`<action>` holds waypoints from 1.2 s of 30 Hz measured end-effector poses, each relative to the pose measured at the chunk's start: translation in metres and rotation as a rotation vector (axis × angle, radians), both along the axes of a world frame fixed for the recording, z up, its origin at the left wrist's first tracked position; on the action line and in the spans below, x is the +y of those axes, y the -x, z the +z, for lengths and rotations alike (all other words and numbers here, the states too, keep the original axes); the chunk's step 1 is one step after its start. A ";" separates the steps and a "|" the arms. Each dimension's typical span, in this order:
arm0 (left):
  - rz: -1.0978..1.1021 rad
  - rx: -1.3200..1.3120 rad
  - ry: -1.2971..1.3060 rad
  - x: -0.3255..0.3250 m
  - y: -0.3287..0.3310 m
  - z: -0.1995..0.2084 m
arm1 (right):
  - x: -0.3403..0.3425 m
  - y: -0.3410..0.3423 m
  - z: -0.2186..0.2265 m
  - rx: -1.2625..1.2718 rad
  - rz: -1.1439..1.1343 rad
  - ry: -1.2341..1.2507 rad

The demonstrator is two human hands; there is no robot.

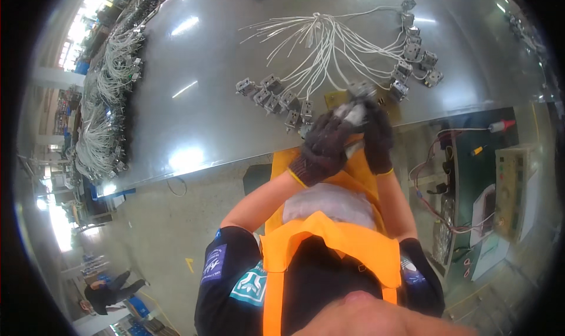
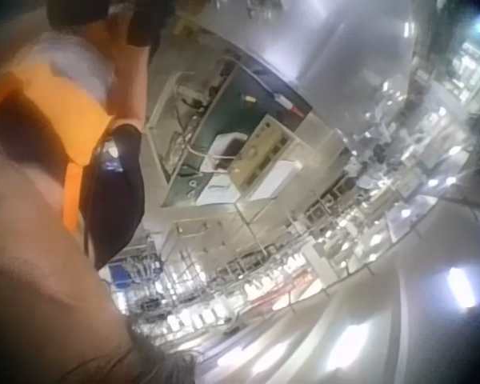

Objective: Manual assembly and wiring of electronic components at an industrial workstation.

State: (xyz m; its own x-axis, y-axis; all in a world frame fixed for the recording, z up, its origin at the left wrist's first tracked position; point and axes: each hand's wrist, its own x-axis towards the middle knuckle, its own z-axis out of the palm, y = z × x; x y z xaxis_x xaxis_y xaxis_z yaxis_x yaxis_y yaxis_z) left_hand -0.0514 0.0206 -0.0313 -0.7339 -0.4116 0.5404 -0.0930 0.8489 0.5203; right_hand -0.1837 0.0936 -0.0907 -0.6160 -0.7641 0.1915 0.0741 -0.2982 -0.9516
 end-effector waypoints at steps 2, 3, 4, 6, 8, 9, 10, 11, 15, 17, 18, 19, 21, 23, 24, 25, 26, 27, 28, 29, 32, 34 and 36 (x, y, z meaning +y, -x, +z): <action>0.138 -0.262 0.070 0.002 -0.023 -0.018 | -0.004 -0.007 0.013 0.081 0.010 -0.043; 0.088 -0.280 0.176 -0.002 -0.031 -0.032 | -0.006 -0.010 0.018 0.174 0.015 -0.088; 0.085 -0.283 0.171 -0.003 -0.033 -0.032 | -0.007 -0.013 0.019 0.171 0.014 -0.093; 0.176 -0.318 0.219 -0.004 -0.038 -0.030 | -0.010 -0.020 0.019 0.266 0.010 -0.253; 0.203 -0.345 0.226 0.000 -0.043 -0.022 | -0.024 -0.021 0.011 0.260 0.005 -0.145; 0.184 -0.334 0.205 0.003 -0.045 -0.016 | -0.032 -0.021 0.008 0.256 -0.002 -0.035; 0.169 -0.322 0.184 0.003 -0.047 -0.014 | -0.039 -0.024 0.010 0.256 -0.004 -0.035; 0.167 -0.322 0.185 0.003 -0.047 -0.014 | -0.045 -0.026 0.014 0.235 0.063 -0.079; 0.236 -0.286 0.073 0.005 -0.048 -0.028 | -0.077 -0.022 0.011 -0.038 0.307 -0.310; 0.246 -0.320 0.091 0.004 -0.054 -0.047 | -0.085 -0.021 0.027 -0.187 0.398 -0.332; 0.269 -0.274 0.177 0.001 -0.057 -0.058 | -0.088 -0.020 0.033 -0.335 0.482 -0.351; 0.281 -0.226 0.263 -0.003 -0.054 -0.057 | -0.090 -0.016 0.030 -0.336 0.477 -0.349; 0.362 -0.198 0.243 -0.007 -0.042 -0.055 | -0.092 -0.006 0.022 0.726 0.450 -0.025; 0.428 -0.116 0.200 -0.016 -0.029 -0.054 | -0.099 -0.005 0.019 0.444 0.512 -0.085; 0.412 -0.116 0.205 -0.019 -0.027 -0.057 | -0.101 -0.005 0.017 0.162 0.576 -0.138; 0.425 -0.130 0.109 -0.025 -0.028 -0.053 | -0.098 -0.009 0.023 0.173 0.541 -0.142; 0.435 -0.144 0.013 -0.029 -0.028 -0.050 | -0.093 -0.013 0.020 0.171 0.529 -0.136; 0.417 -0.137 -0.189 -0.025 -0.033 -0.046 | -0.087 -0.019 0.015 0.163 0.321 -0.135; 0.403 -0.139 -0.182 -0.027 -0.028 -0.045 | -0.084 -0.024 0.012 0.153 0.111 -0.133; 0.330 0.122 -0.554 -0.023 -0.026 -0.047 | -0.072 -0.028 0.011 0.188 0.043 -0.024; 0.189 0.384 -0.925 -0.015 -0.016 -0.055 | -0.022 -0.030 0.025 0.141 -0.015 0.011; 0.227 -0.052 -0.653 -0.009 -0.005 -0.055 | -0.011 -0.015 0.012 -0.012 0.026 -0.104; 0.166 -0.104 -0.239 -0.017 -0.001 -0.060 | -0.009 0.000 0.002 -0.172 0.062 -0.209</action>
